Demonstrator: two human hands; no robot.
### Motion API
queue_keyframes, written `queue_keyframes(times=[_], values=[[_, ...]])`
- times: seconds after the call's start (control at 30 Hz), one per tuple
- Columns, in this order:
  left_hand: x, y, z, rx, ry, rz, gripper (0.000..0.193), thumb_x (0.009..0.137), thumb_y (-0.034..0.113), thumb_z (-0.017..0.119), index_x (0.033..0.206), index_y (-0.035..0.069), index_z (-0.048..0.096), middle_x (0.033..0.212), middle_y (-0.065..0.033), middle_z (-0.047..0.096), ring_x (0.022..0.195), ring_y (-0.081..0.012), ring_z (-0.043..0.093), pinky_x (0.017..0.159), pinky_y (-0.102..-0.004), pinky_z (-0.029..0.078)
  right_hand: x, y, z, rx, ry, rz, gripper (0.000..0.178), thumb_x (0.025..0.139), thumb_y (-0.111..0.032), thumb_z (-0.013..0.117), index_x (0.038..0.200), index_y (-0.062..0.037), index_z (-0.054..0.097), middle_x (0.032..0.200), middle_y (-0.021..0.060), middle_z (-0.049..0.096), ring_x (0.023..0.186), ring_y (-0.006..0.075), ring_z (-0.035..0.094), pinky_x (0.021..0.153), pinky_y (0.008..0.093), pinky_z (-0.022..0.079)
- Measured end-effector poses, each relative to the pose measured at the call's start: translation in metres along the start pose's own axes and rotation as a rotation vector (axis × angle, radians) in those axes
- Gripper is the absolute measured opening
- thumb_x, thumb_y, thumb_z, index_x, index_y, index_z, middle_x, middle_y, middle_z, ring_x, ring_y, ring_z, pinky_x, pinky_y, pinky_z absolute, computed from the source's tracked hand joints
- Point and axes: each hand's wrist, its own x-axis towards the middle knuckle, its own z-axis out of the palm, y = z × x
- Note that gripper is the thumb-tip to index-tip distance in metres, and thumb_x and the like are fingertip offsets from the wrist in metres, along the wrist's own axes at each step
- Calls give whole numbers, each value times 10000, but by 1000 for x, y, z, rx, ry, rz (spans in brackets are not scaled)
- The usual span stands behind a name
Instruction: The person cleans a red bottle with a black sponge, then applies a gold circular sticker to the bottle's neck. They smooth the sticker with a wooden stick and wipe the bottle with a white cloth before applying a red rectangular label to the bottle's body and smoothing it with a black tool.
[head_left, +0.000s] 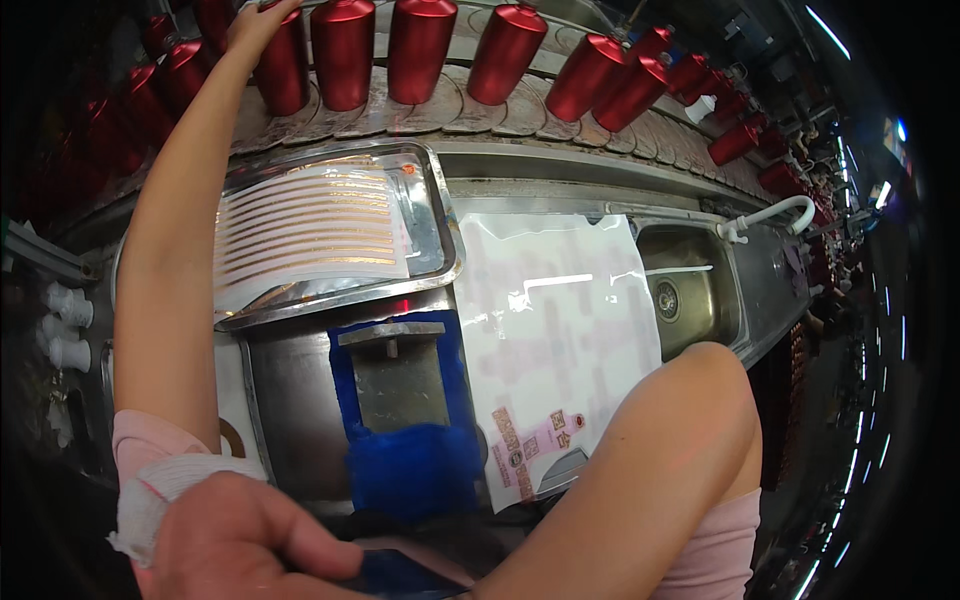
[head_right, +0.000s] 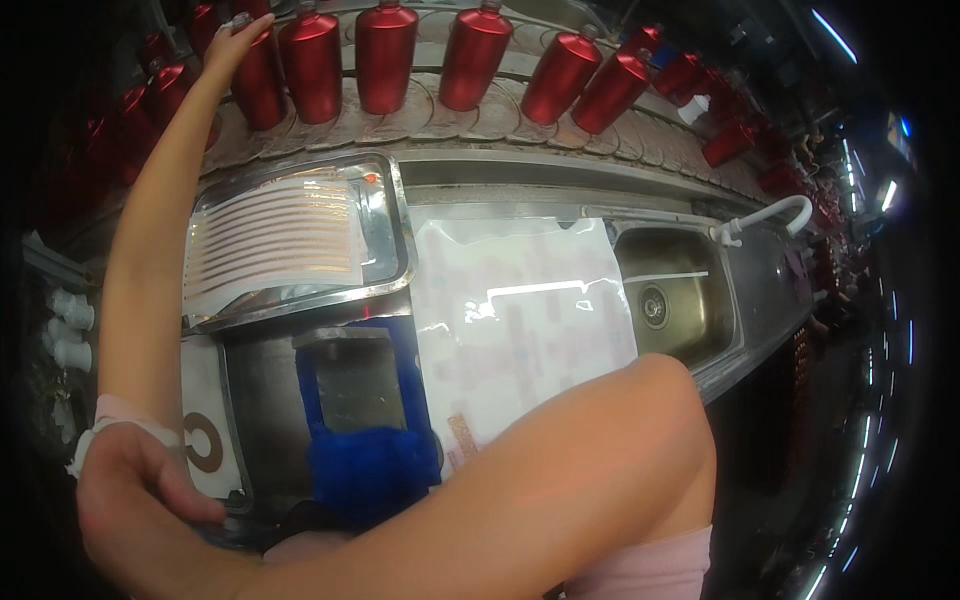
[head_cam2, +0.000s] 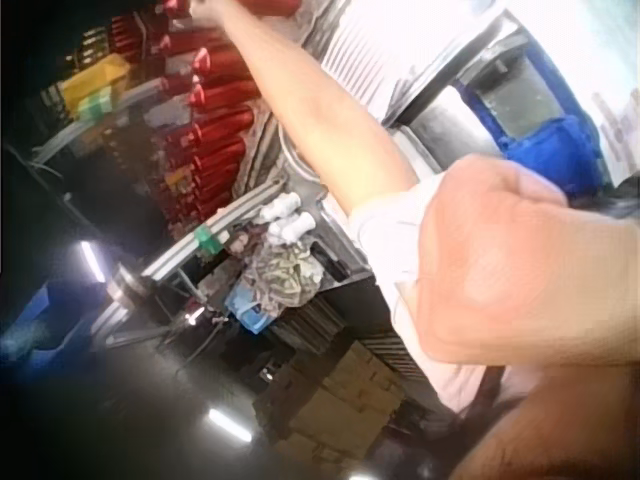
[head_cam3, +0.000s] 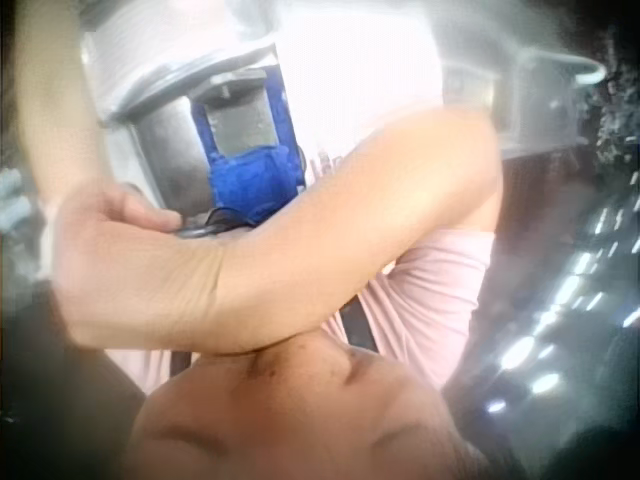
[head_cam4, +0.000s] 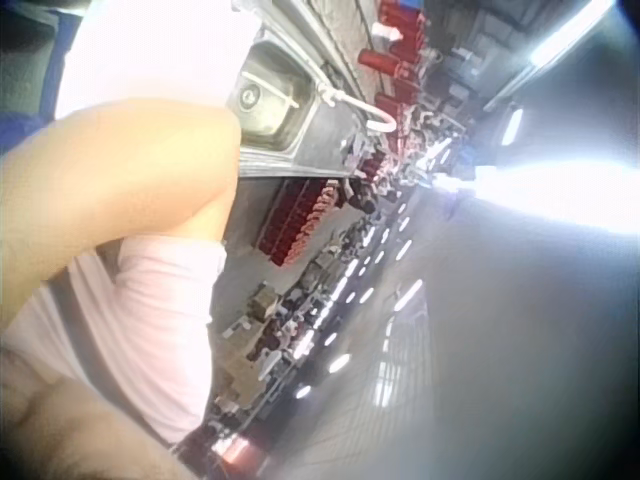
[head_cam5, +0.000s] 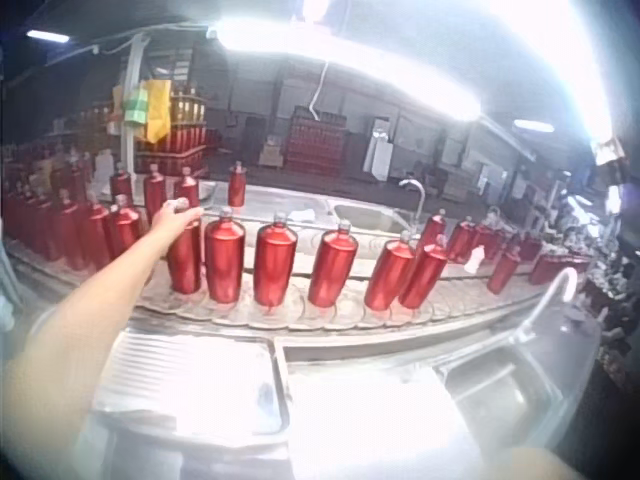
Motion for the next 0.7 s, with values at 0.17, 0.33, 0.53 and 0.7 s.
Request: queue_keyframes(times=[0.17,0.33,0.53,0.7], values=[[-38,2,27,-2,278,42,674,769,685,747,1078,88,791,1132,-168,761,1097,-301,708,987,-385,505,-20,29,32,-30,63,207,97,760,-178,660,786,-86,677,586,-13,426,454,140,490,422,288,277],[-118,17,-11,-480,348,133,358,846,361,825,987,33,794,995,-80,786,907,-168,726,859,-308,543,-76,51,56,22,66,437,284,731,-93,712,1009,-36,711,653,28,547,494,181,562,438,319,418],[-201,17,-135,-1311,-20,-409,298,912,322,760,1077,75,736,1014,-64,764,948,-198,725,873,-354,585,-91,47,103,447,393,747,365,800,-27,709,1164,-49,703,790,53,673,529,185,537,499,305,442],[-287,-14,-165,-1724,-231,-772,305,998,337,617,1127,77,712,1083,-91,760,1018,-279,717,973,-466,571,-43,51,126,782,527,890,819,802,-127,811,1530,-105,437,959,49,670,583,69,453,534,230,407]])
